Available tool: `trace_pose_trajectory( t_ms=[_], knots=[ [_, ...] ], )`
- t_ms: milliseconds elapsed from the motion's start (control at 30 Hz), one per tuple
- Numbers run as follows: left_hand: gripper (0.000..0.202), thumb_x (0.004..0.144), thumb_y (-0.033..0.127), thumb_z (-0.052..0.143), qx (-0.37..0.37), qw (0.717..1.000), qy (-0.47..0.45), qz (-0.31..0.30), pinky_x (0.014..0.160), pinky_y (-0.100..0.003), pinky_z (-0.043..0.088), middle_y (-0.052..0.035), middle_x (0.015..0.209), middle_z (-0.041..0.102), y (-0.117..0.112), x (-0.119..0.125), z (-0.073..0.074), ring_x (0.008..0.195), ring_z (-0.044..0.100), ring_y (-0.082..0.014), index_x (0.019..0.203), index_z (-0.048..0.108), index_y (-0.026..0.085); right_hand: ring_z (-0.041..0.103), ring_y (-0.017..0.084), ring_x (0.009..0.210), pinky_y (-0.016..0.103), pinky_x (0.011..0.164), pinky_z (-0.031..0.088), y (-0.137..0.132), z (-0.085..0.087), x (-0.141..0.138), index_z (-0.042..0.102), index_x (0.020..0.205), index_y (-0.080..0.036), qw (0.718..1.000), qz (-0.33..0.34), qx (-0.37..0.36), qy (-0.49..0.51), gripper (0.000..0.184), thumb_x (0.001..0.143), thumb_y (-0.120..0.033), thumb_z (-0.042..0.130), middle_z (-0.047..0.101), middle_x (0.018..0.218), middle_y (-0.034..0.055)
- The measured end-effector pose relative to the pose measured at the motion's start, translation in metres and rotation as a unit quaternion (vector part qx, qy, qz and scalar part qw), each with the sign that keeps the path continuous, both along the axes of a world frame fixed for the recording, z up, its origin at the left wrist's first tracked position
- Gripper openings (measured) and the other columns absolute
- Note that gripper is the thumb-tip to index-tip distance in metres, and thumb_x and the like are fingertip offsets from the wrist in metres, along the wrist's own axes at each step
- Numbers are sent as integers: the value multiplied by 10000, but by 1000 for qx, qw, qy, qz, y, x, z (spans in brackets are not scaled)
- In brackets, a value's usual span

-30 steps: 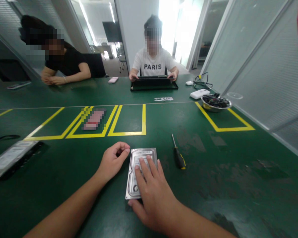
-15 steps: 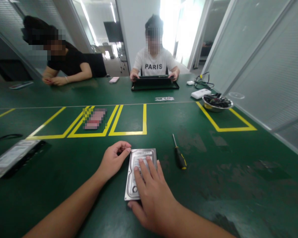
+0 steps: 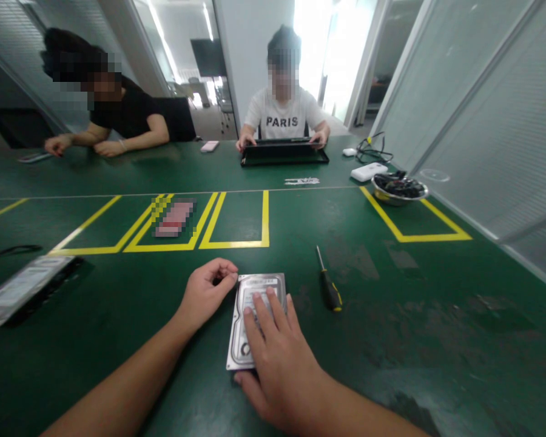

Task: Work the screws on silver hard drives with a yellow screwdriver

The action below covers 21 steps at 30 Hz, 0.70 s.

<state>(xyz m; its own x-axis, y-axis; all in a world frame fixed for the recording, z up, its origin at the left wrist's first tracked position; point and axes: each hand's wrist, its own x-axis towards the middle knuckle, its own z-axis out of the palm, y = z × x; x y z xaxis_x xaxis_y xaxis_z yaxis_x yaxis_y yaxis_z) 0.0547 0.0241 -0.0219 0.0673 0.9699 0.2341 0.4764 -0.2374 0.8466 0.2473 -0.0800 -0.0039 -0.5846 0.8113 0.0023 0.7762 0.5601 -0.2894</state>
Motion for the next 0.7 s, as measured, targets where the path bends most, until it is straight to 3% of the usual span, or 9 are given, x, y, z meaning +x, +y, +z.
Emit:
trace_pose_trajectory(
  t_ms=[200,433,700],
  knots=[
    [126,833,265,609,-21,999,33,-20,742,-284,490,-17,829,697,2,-1,-3,779,630,-164,891,690,188,50,472,1481,738,1132,155,2,0,0,330,1535,-88,1000,1,3,-3,809,821,-347,605,179,1617,211],
    [104,820,237,602,-12,996,85,-28,711,-277,473,-7,772,692,4,-1,-2,757,616,-165,791,692,194,53,484,1476,749,1125,152,0,-1,0,325,1535,-77,1000,6,13,-4,814,815,-330,607,181,1613,224],
    [122,792,275,623,-72,996,9,-45,671,-270,497,-21,770,712,8,-3,-6,706,649,-164,821,696,182,66,463,1486,722,1145,162,0,-6,0,315,1540,-88,999,3,36,-1,805,820,-314,596,189,1620,205]
  ],
)
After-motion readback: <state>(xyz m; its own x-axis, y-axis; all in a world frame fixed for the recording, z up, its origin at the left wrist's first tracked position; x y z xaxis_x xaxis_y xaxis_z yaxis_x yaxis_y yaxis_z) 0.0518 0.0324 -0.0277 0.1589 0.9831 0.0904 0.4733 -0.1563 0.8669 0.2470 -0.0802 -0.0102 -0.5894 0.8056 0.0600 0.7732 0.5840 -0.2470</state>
